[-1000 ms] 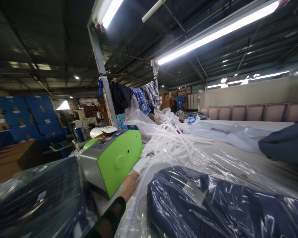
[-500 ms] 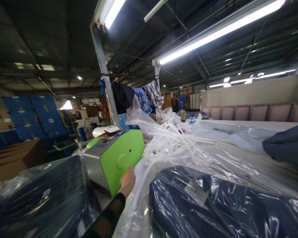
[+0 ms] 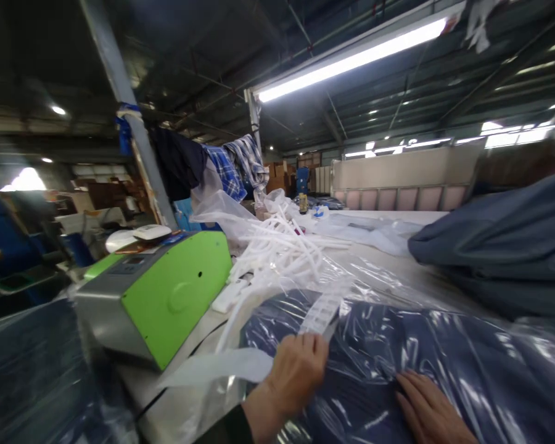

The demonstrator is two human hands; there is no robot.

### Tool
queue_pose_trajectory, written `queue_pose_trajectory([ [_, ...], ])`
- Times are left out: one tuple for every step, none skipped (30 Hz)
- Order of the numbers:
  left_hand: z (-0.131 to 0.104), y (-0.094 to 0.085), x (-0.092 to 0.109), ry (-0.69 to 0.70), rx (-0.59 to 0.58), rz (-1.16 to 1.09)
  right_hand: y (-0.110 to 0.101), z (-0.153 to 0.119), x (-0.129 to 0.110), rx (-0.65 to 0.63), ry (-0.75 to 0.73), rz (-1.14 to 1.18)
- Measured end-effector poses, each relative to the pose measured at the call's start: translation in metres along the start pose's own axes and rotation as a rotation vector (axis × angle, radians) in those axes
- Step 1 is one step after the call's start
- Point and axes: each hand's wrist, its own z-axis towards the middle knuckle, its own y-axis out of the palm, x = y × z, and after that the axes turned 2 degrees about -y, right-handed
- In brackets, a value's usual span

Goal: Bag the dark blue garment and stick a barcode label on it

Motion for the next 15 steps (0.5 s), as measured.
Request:
queue_pose_trajectory([
  [-0.001,0.01,0.02,0.084,0.003,-0.002,-0.01,0.008,-0.005,-0.004,0.044,-0.01],
  [-0.002,0.019,0.037,0.144,0.008,0.005,-0.016,0.014,-0.009,-0.01,0.107,-0.014],
  [-0.003,0.028,0.051,0.176,0.01,0.015,-0.02,0.018,-0.013,-0.011,0.154,-0.012],
  [-0.004,0.035,0.062,0.185,0.007,0.02,-0.022,0.02,-0.015,-0.016,0.194,-0.006],
  [-0.005,0.041,0.07,0.182,-0.009,0.008,-0.022,0.021,-0.017,-0.02,0.223,0.005],
  [-0.006,0.046,0.075,0.178,-0.037,-0.021,-0.022,0.021,-0.018,-0.015,0.244,0.013],
  [-0.006,0.05,0.078,0.175,-0.076,-0.066,-0.021,0.02,-0.019,0.0,0.265,0.018],
  [-0.007,0.051,0.078,0.167,-0.123,-0.123,-0.02,0.019,-0.02,0.014,0.285,0.021],
  [-0.007,0.051,0.076,0.143,-0.158,-0.177,-0.019,0.018,-0.021,0.027,0.303,0.026],
  [-0.008,0.05,0.072,0.098,-0.17,-0.215,-0.018,0.017,-0.021,0.032,0.313,0.033],
  [-0.008,0.047,0.067,0.028,-0.157,-0.236,-0.017,0.016,-0.022,0.025,0.31,0.044],
  [-0.008,0.043,0.061,-0.061,-0.131,-0.24,-0.015,0.014,-0.023,0.007,0.301,0.06],
  [-0.008,0.039,0.054,-0.155,-0.111,-0.242,-0.014,0.013,-0.023,-0.018,0.29,0.078],
  [-0.008,0.034,0.047,-0.237,-0.112,-0.251,-0.012,0.011,-0.024,-0.041,0.284,0.092],
  [-0.007,0.03,0.04,-0.3,-0.138,-0.274,-0.011,0.009,-0.024,-0.058,0.283,0.103],
])
